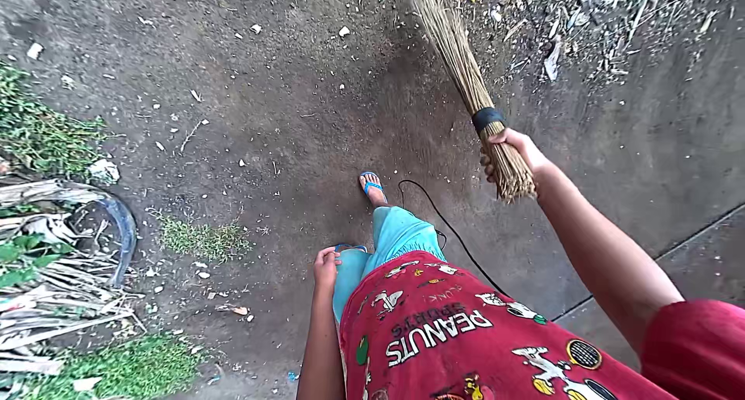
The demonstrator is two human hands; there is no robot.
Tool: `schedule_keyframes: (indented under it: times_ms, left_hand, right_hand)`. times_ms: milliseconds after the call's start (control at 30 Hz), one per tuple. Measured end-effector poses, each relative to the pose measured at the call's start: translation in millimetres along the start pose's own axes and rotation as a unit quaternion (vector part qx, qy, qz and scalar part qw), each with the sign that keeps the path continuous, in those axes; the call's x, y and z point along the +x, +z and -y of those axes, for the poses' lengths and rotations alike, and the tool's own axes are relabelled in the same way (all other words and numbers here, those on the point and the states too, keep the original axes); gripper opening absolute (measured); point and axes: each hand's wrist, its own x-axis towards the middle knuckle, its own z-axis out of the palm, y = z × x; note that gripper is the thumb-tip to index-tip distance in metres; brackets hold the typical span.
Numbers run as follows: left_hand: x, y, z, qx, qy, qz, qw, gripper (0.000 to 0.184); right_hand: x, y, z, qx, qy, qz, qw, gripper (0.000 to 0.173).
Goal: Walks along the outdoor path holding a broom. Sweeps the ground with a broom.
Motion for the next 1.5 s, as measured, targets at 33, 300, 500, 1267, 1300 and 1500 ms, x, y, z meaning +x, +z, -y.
schedule_keyframes:
  times_ms: [33,300,500,1267,1300,1500]
  left_hand:
    - [0,4,-4,-0.003,0.001,0.005,1.000,0.033]
    - [3,31,-10,-0.023,0.038,0.046,0.998,0.035]
    - [-3,29,-5,-0.064,0.037,0.041,0.996,0.035]
    - [40,-89,65,-0.229,0.089,0.013,0.969,0.031]
    - [41,-104,68,-0.221,0.067,0.011,0.973,0.033]
    - [62,-181,114,-0.238,-0.011,-0.052,0.970,0.037]
  right_hand:
    - [-8,-3,-20,-0.009,0.002,-0.012,1.000,0.034]
    - [-103,24,-100,0.032,0.222,0.040,0.974,0.039]
    - [-39,44,-92,-0.035,0.231,0.193,0.953,0.051]
    - [39,417,-165,-0.049,0.179,0.449,0.874,0.038]
    - [54,434,-163,-0.051,0.148,0.457,0.876,0.034]
    - [75,424,-41,0.017,0.027,0.379,0.925,0.042]
